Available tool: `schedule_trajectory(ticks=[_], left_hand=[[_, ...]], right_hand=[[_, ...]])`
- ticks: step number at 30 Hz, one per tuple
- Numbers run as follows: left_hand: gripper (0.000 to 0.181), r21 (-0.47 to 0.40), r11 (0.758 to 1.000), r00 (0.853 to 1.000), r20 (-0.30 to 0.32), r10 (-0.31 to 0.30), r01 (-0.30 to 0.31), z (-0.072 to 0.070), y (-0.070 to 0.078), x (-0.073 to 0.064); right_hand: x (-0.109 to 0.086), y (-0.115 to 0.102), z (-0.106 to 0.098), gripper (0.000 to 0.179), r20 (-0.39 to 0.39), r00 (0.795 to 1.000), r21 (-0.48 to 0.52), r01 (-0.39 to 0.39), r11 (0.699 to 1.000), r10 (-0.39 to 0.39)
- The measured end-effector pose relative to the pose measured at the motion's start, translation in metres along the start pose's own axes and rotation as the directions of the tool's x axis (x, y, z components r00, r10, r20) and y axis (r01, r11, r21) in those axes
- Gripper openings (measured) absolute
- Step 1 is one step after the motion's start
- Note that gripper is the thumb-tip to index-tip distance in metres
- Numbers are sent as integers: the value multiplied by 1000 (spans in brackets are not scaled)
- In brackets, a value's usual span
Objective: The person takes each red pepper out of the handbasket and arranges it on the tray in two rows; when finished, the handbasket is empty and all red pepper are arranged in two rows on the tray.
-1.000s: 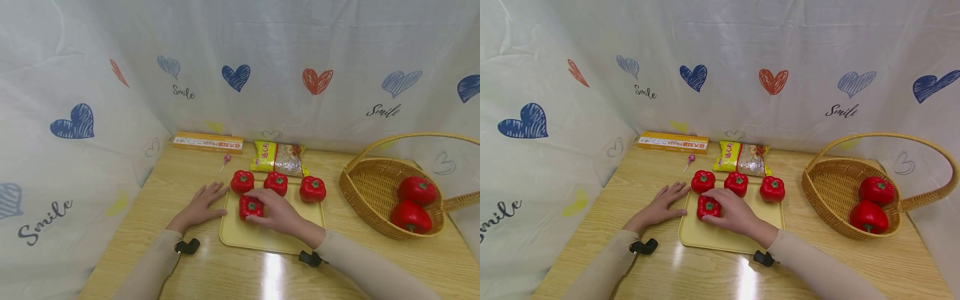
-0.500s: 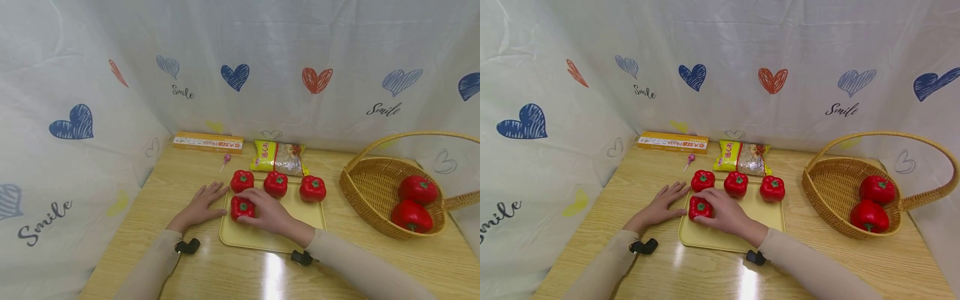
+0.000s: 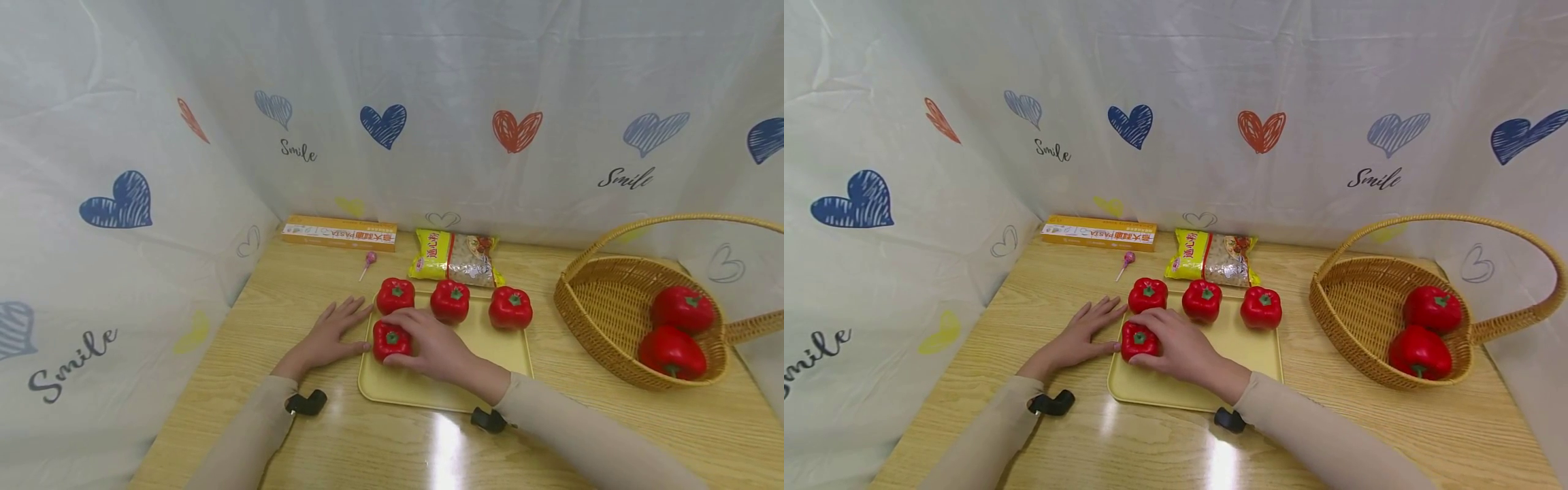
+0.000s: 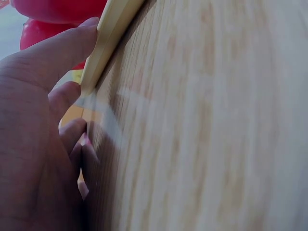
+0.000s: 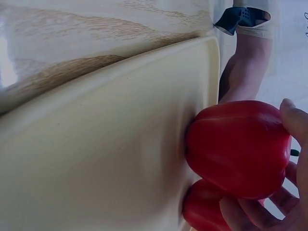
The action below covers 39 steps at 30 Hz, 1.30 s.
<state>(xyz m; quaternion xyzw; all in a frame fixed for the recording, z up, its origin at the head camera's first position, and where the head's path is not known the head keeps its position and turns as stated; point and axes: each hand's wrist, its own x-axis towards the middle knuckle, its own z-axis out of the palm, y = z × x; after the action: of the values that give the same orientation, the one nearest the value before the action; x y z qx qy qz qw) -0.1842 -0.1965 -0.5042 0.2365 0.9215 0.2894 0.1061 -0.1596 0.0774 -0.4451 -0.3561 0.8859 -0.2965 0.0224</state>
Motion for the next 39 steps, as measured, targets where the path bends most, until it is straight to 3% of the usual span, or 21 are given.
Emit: schedule_trajectory(ticks=[15, 29, 39], left_hand=[[79, -4, 1000, 1000, -6, 11, -11, 0, 1, -1], [79, -10, 1000, 1000, 6, -1, 1, -1, 2, -1], [78, -12, 1000, 1000, -18, 22, -22, 0, 2, -1]], right_hand=[[-4, 2, -2, 71, -32, 999, -23, 6, 1000, -7], [-12, 4, -10, 66, -77, 995, -43, 53, 998, -56], [-20, 8, -17, 64, -93, 995, -35, 40, 999, -43]])
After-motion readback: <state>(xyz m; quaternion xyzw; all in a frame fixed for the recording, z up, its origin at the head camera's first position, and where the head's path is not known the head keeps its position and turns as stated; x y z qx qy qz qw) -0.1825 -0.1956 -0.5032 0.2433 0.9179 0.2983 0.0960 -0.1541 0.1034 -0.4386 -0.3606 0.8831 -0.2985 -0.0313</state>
